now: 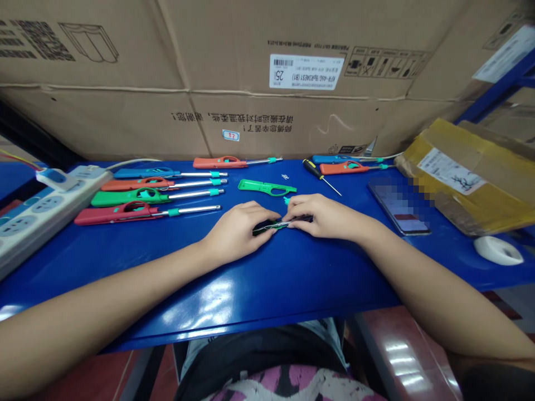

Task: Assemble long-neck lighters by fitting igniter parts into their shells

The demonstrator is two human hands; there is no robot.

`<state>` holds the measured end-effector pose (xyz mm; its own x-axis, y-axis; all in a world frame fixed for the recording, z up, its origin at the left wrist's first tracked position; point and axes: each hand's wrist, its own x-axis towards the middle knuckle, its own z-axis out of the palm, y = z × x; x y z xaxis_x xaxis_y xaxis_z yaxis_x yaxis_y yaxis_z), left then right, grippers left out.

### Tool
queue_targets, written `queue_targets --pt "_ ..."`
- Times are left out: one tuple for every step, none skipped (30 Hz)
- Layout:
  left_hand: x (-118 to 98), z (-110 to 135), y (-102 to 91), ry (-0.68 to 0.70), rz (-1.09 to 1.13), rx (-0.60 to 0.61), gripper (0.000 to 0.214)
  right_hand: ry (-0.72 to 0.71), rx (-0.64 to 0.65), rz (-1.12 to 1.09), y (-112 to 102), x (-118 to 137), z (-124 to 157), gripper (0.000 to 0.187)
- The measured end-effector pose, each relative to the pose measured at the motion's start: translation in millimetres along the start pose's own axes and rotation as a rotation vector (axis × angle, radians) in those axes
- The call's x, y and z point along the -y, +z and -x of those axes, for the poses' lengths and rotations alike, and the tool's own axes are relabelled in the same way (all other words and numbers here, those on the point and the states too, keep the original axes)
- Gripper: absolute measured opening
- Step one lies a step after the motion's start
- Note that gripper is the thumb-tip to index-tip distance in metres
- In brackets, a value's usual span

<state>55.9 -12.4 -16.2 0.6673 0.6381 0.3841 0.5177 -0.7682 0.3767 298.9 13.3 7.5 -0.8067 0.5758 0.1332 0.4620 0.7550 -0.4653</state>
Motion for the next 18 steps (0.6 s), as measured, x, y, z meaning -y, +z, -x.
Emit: queue_targets --pt "0.1 -0.1 0.0 0.009 -0.003 0.004 0.022 0.005 0.009 0.008 -0.7 0.0 0.2 0.018" --pt "0.3 -0.2 0.1 0.015 -0.006 0.006 0.022 0.011 0.016 0.017 -1.4 0.0 0.5 0.018" --pt "0.5 -0.2 0.2 0.021 -0.006 0.008 0.022 0.017 0.022 0.025 -1.9 -0.1 0.8 0.019" --pt "0.8 -0.2 0.3 0.026 -0.005 0.008 0.022 0.022 0.025 0.031 -2.4 -0.2 1.0 0.019" --pt "1.1 -0.3 0.4 0.03 -0.003 0.005 0.022 0.026 0.027 0.034 -2.6 -0.3 1.1 0.02" --pt "1.3 -0.3 0.5 0.033 0.0 0.002 0.022 0.028 0.03 0.035 -2.7 -0.4 1.1 0.02" --pt "1.5 -0.3 0.6 0.036 0.003 -0.001 0.022 0.03 0.032 0.037 -2.7 -0.4 1.1 0.02" --pt "1.6 -0.3 0.7 0.04 0.006 -0.003 0.023 0.031 0.032 0.039 -2.6 -0.3 1.0 0.02" --pt "1.7 -0.3 0.7 0.045 0.008 -0.003 0.023 0.031 0.033 0.041 -2.5 -0.1 1.0 0.02" --pt "1.8 -0.2 0.8 0.049 0.01 -0.002 0.023 0.03 0.035 0.043 -2.4 0.3 0.9 0.02" --pt "1.9 0.0 0.9 0.055 0.011 -0.002 0.023 0.03 0.038 0.047 -2.3 0.8 0.8 0.02" --pt "2.0 0.2 1.1 0.061 0.009 0.0 0.023 0.031 0.04 0.052 -2.1 1.4 0.9 0.021" --pt "2.1 0.5 1.3 0.065 0.004 0.0 0.022 0.033 0.044 0.057 -2.0 2.1 1.0 0.021" --pt "2.2 0.8 1.5 0.067 -0.004 0.0 0.022 0.038 0.047 0.066 -1.9 2.8 1.3 0.022" --pt "2.4 1.1 1.7 0.068 -0.013 -0.001 0.021 0.043 0.049 0.079 -1.9 3.6 1.6 0.022" --pt "2.5 1.5 1.8 0.069 -0.024 0.0 0.021 0.049 0.049 0.096 -1.9 4.5 2.0 0.023" --pt "2.4 1.7 1.9 0.072 -0.037 0.001 0.021 0.054 0.047 0.115 -2.1 5.5 2.3 0.023" --pt "2.3 1.9 1.9 0.077 -0.054 0.004 0.021 0.059 0.045 0.136 -2.4 6.7 2.6 0.023"
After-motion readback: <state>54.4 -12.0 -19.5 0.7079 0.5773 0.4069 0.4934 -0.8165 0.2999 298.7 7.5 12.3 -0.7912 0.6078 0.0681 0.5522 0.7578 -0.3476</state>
